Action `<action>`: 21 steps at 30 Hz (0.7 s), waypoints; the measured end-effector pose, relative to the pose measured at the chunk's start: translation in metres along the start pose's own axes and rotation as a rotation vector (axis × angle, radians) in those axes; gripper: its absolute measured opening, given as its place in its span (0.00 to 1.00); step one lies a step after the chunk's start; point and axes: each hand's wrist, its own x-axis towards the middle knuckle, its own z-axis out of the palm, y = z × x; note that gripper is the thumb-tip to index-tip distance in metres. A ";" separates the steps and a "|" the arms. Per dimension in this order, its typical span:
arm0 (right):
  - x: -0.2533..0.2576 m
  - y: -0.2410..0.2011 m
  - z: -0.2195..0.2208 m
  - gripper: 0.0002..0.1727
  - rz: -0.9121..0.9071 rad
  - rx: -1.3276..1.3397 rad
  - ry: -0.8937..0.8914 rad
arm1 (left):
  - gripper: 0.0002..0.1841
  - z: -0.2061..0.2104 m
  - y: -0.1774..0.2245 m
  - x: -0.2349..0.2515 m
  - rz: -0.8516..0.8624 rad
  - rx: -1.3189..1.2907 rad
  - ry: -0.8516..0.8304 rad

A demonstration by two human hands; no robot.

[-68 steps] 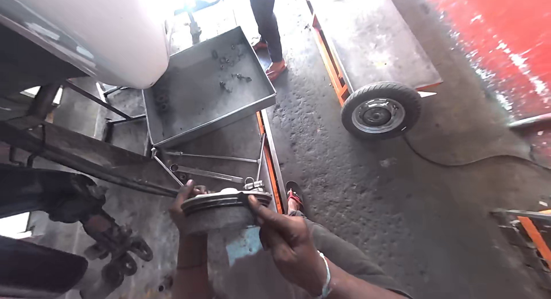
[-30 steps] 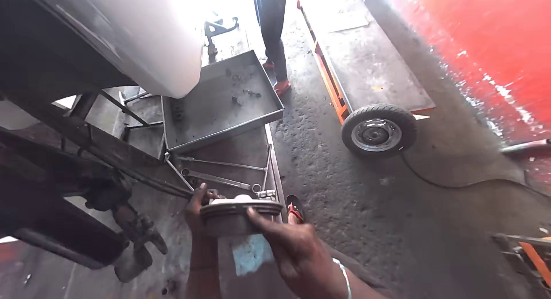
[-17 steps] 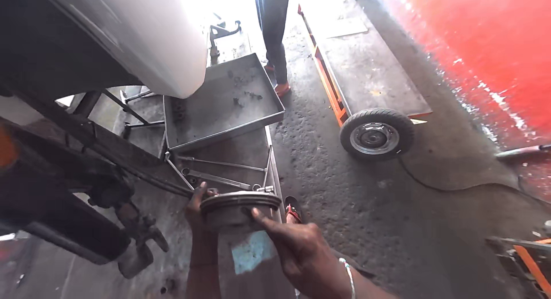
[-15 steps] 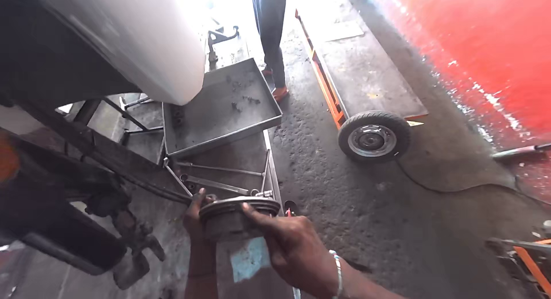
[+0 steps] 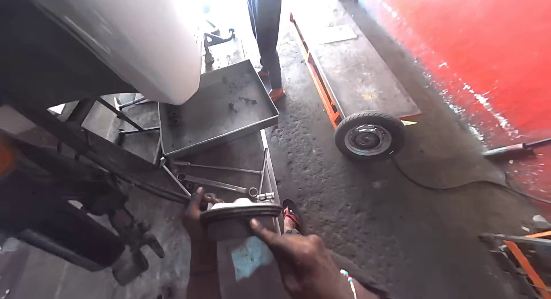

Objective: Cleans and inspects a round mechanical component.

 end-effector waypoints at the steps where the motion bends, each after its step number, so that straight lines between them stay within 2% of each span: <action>1: 0.004 0.001 0.000 0.24 -0.004 -0.017 0.004 | 0.26 0.005 0.004 -0.005 -0.008 0.018 0.054; 4: 0.029 -0.002 0.003 0.27 0.004 -0.091 -0.042 | 0.22 0.011 0.007 -0.005 -0.018 0.019 0.126; 9: 0.006 -0.003 0.002 0.25 -0.048 -0.071 -0.021 | 0.28 0.006 0.007 -0.001 -0.059 -0.055 0.002; 13: 0.027 -0.005 0.004 0.27 -0.006 -0.075 -0.052 | 0.22 0.013 0.008 -0.005 -0.027 -0.009 0.130; 17: 0.006 -0.011 0.006 0.25 0.011 -0.046 -0.002 | 0.28 0.006 0.006 0.000 -0.052 -0.072 0.001; 19: 0.002 -0.011 0.003 0.25 0.030 -0.021 0.000 | 0.26 0.008 0.006 -0.003 -0.040 -0.034 0.074; 21: 0.013 -0.007 0.007 0.26 0.008 -0.028 0.030 | 0.19 0.001 -0.001 0.000 0.013 0.037 0.155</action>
